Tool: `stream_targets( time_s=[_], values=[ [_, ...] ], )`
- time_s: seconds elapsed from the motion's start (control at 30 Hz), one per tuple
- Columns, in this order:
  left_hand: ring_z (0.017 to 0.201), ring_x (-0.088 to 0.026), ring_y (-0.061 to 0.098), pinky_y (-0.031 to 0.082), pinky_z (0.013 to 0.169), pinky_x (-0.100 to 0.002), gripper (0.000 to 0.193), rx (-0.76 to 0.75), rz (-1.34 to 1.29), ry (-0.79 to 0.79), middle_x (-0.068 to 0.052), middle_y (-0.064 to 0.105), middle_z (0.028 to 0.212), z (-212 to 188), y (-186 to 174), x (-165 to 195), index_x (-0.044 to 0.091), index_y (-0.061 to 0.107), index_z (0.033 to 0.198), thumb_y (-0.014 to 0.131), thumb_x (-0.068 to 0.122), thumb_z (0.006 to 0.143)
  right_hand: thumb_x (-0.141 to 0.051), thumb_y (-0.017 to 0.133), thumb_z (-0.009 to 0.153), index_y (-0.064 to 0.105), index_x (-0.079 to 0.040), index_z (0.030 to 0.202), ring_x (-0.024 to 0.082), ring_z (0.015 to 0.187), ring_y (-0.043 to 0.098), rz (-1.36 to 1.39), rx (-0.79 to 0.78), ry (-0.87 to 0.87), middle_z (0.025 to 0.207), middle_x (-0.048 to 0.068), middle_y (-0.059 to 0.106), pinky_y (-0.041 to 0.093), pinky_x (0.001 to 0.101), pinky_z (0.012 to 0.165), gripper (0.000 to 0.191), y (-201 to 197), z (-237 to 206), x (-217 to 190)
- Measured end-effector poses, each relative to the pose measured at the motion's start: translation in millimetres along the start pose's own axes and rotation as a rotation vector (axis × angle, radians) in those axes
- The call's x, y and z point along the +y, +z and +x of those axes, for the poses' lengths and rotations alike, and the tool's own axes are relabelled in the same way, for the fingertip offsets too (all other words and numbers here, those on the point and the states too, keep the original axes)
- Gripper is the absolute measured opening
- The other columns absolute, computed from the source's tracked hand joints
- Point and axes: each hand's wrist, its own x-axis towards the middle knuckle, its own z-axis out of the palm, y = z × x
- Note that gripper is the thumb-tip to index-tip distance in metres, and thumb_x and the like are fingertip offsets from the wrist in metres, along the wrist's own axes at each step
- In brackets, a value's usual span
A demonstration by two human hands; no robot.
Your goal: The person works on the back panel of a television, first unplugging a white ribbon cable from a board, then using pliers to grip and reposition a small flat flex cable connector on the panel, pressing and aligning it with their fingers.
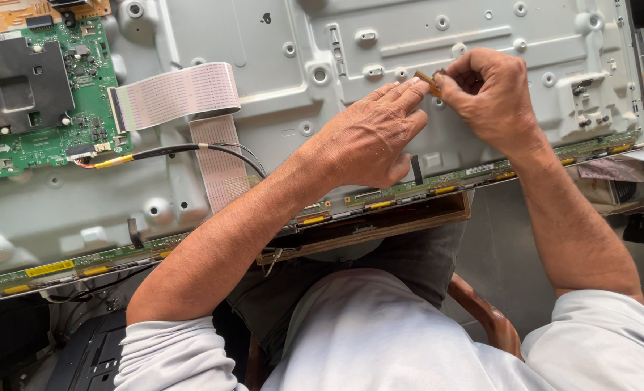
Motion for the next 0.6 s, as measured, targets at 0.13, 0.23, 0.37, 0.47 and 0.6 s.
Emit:
stream_targets(
  time_s=[0.13, 0.23, 0.37, 0.47, 0.6],
  values=[
    [0.143, -0.042, 0.038, 0.025, 0.124, -0.046, 0.046, 0.016, -0.001, 0.014, -0.036, 0.04, 0.148, 1.5, 1.7, -0.4, -0.009, 0.063, 0.11, 0.07, 0.021, 0.076, -0.007, 0.078, 0.104, 0.072, 0.002, 0.098, 0.005, 0.072, 0.061, -0.075, 0.011, -0.043, 0.084, 0.004, 0.07, 0.05, 0.0223, 0.061, 0.012, 0.3, -1.7, -1.9],
    [0.144, -0.041, 0.038, 0.025, 0.125, -0.045, 0.042, -0.009, 0.028, 0.007, -0.035, 0.04, 0.149, 2.2, 2.4, -0.1, -0.009, 0.064, 0.107, 0.069, 0.022, 0.078, -0.007, 0.077, 0.105, 0.072, 0.002, 0.098, 0.005, 0.073, 0.063, -0.069, 0.044, -0.039, 0.084, 0.004, 0.071, 0.051, 0.0225, 0.062, 0.013, 2.0, -2.4, -2.8],
    [0.144, -0.042, 0.037, 0.025, 0.124, -0.045, 0.044, -0.008, 0.025, 0.014, -0.036, 0.04, 0.148, 1.4, 2.2, 0.9, -0.01, 0.065, 0.107, 0.07, 0.023, 0.079, -0.008, 0.079, 0.103, 0.072, 0.003, 0.096, 0.007, 0.071, 0.059, -0.086, 0.003, -0.051, 0.082, 0.005, 0.068, 0.049, 0.0234, 0.059, 0.014, -0.2, -2.8, -2.3],
    [0.144, -0.041, 0.036, 0.024, 0.124, -0.045, 0.04, -0.018, 0.012, 0.003, -0.035, 0.039, 0.149, 2.7, 1.4, 1.7, -0.008, 0.067, 0.103, 0.069, 0.023, 0.078, -0.007, 0.077, 0.105, 0.072, 0.003, 0.097, 0.006, 0.073, 0.062, -0.09, 0.048, -0.068, 0.085, 0.004, 0.07, 0.05, 0.0228, 0.062, 0.013, 2.3, -3.8, -1.1],
    [0.145, -0.041, 0.035, 0.023, 0.125, -0.046, 0.039, -0.02, 0.019, -0.006, -0.035, 0.038, 0.15, 1.7, -1.1, 0.9, -0.008, 0.067, 0.102, 0.069, 0.024, 0.08, -0.009, 0.078, 0.104, 0.072, 0.002, 0.096, 0.006, 0.07, 0.061, -0.062, 0.032, -0.029, 0.081, 0.004, 0.069, 0.049, 0.0231, 0.059, 0.015, 2.2, -1.4, -1.4]
  ],
)
